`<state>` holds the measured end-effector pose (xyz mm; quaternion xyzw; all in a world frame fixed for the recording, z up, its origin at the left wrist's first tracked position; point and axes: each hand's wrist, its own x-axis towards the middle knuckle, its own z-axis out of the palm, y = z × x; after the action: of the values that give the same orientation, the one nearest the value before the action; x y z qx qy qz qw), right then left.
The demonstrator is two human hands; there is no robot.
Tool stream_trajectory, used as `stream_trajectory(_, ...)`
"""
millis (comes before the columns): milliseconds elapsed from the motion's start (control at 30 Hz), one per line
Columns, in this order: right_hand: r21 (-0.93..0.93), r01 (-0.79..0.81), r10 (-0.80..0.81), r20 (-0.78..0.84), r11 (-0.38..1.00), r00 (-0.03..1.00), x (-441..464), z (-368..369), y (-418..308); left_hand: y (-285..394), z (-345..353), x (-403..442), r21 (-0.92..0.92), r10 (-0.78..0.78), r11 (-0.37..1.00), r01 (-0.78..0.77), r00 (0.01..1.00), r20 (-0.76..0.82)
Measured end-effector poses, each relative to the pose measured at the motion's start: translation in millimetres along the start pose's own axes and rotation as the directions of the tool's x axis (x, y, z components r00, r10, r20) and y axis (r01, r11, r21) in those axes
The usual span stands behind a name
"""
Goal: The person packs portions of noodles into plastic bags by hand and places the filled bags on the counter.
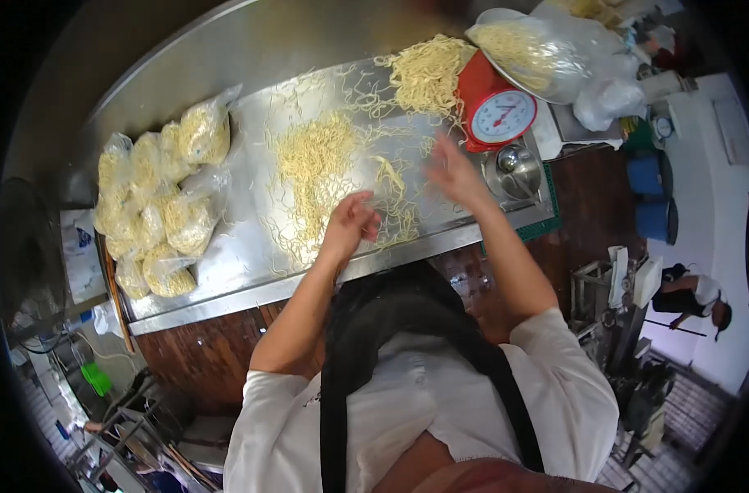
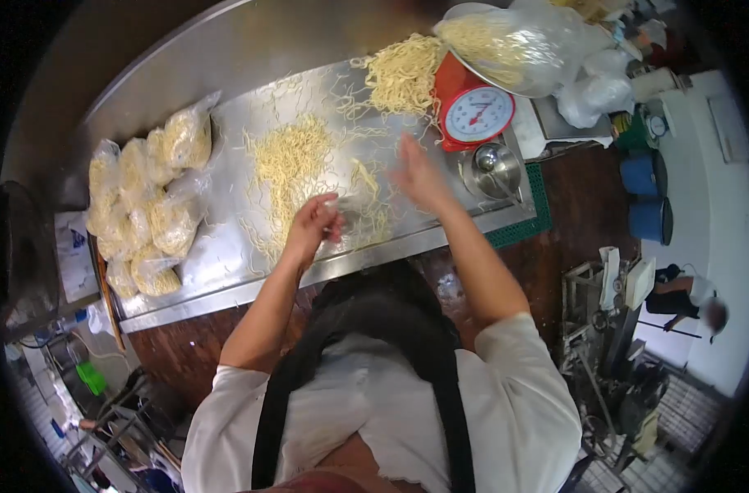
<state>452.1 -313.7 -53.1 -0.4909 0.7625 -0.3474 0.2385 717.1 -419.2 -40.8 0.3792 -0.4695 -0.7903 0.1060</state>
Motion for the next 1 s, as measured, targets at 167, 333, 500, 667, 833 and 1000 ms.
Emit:
stream_trajectory(167, -0.045, -0.135, 0.112, -0.329, 0.990, 0.938, 200.5, -3.7, 45.3, -57.1, -12.6, -10.4, -0.104, -0.096, 0.990, 0.091, 0.994, -0.049)
stream_trajectory(333, -0.553, -0.322, 0.023, -0.479, 0.769, 0.878, 321.5, -6.7, 164.8, -96.9, -55.9, -7.6, -0.193, -0.085, 0.981, 0.025, 0.947, -0.309)
stream_trajectory(500, -0.683, -0.170, 0.028, -0.214, 0.711, 0.976, 322.3, 12.5, 187.1, -102.1, -77.3, 2.8, -0.265, -0.162, 0.963, 0.040, 0.876, -0.455)
stream_trajectory(667, -0.672, 0.000, -0.036, -0.040, 0.740, 0.999, 229.0, 68.6, 154.3, -77.7, -63.1, 17.0, -0.258, -0.111, 0.966, -0.002, 0.899, -0.423)
stream_trajectory(833, -0.543, 0.046, 0.077, 0.201, 0.838, 0.977, 123.4, 77.1, 91.6, -52.7, -38.2, 34.1, -0.193, -0.079, 0.981, 0.018, 0.946, -0.316)
stream_trajectory(1000, -0.216, 0.061, -0.043, 0.090, 0.974, 0.995, 90.0, 5.1, 62.5, -37.6, -15.0, 68.9, -0.034, 0.036, 0.998, -0.044, 0.976, -0.214)
